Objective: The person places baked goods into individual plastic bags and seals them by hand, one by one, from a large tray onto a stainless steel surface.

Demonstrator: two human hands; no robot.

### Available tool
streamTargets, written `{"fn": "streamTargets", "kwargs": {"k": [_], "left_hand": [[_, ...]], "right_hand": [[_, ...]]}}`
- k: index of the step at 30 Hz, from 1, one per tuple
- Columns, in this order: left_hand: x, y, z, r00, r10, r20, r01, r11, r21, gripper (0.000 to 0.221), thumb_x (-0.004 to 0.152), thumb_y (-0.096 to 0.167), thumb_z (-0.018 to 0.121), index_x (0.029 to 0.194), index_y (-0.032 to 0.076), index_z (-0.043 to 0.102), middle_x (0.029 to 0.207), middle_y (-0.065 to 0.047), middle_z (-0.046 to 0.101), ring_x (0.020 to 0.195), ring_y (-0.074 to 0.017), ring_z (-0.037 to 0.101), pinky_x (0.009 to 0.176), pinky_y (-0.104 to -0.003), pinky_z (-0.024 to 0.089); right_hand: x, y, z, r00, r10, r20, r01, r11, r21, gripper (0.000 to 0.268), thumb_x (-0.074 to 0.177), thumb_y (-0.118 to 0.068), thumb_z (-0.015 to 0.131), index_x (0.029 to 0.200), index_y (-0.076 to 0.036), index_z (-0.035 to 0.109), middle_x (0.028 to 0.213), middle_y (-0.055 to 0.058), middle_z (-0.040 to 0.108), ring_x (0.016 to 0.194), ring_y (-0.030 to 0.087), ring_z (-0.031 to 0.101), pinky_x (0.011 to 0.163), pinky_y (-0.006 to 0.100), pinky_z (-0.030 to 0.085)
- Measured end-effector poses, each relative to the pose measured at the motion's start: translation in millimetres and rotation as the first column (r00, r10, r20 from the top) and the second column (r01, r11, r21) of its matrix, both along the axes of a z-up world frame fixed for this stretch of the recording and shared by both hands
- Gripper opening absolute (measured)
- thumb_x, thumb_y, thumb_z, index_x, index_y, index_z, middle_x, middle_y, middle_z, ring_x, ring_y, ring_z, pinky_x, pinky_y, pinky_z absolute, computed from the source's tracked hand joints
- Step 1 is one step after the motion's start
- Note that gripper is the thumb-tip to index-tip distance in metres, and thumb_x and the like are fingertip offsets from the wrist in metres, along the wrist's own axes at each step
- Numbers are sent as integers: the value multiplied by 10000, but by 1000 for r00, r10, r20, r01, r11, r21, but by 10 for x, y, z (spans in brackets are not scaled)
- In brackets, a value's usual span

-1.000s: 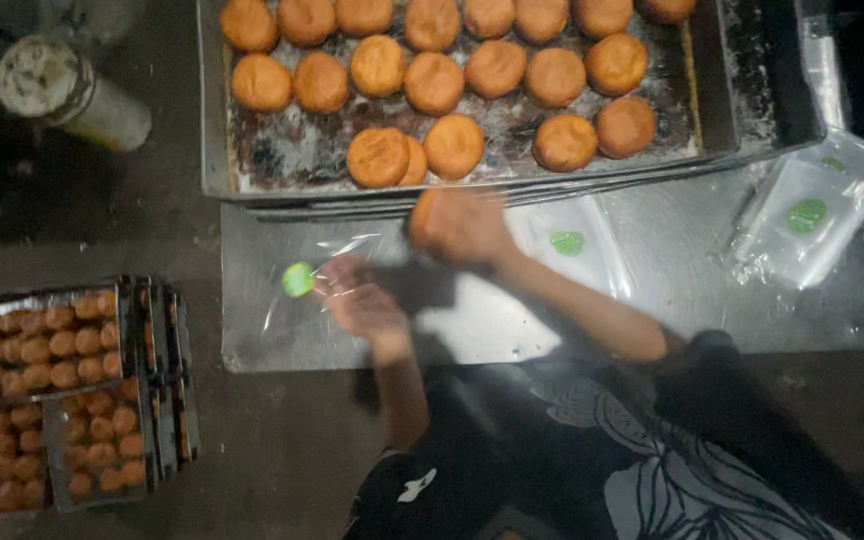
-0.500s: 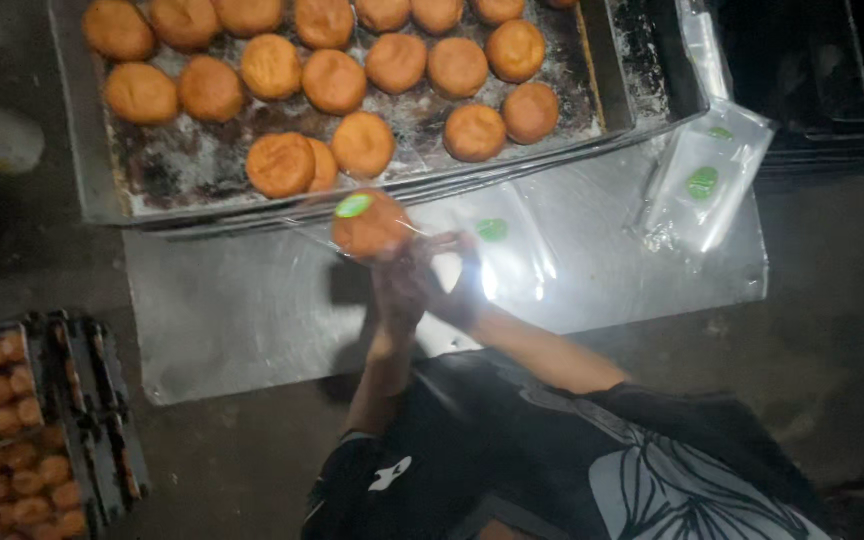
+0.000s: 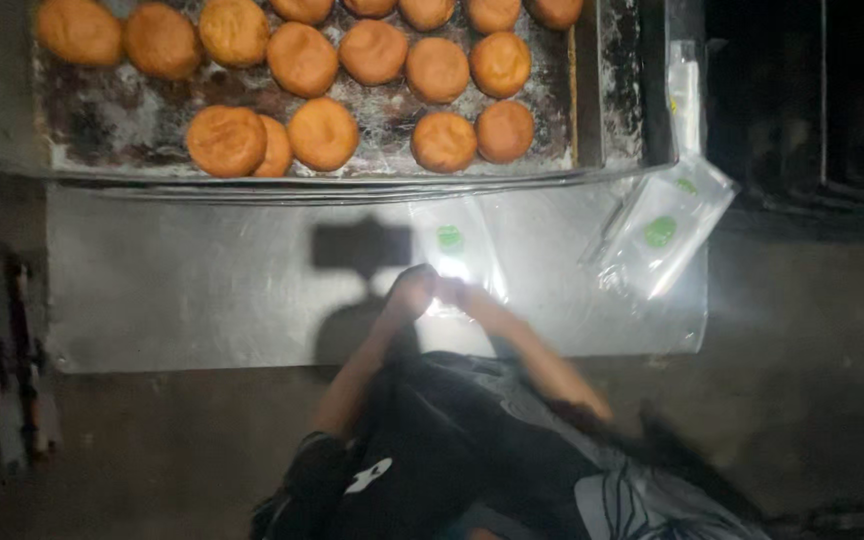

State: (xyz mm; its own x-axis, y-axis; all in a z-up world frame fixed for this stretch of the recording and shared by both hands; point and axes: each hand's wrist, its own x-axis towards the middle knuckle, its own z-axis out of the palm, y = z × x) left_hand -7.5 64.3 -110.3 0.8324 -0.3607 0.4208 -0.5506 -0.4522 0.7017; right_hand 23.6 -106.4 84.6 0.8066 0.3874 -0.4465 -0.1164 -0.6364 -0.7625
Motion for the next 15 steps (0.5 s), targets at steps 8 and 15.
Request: {"fn": "streamTargets", "kwargs": {"k": [8, 15], "left_hand": [[262, -61, 329, 944, -20, -330, 19, 1000, -8, 235, 853, 234, 709, 1004, 57, 740, 954, -135, 712, 885, -308, 685, 799, -420, 549], [-142, -219, 686, 921, -44, -387, -48, 973, -226, 233, 938, 275, 698, 1004, 60, 757, 958, -138, 738, 869, -297, 711, 795, -413, 561]], "right_hand": [[-789, -419, -429, 999, 24, 25, -28, 982, 186, 253, 963, -232, 646, 1104, -23, 675, 1116, 142, 732, 934, 208, 678, 856, 360, 549], [-826, -399, -951, 965, -121, 231, 84, 983, 163, 232, 999, -240, 655, 983, -13, 700, 929, 176, 739, 835, 297, 715, 758, 387, 559]]}}
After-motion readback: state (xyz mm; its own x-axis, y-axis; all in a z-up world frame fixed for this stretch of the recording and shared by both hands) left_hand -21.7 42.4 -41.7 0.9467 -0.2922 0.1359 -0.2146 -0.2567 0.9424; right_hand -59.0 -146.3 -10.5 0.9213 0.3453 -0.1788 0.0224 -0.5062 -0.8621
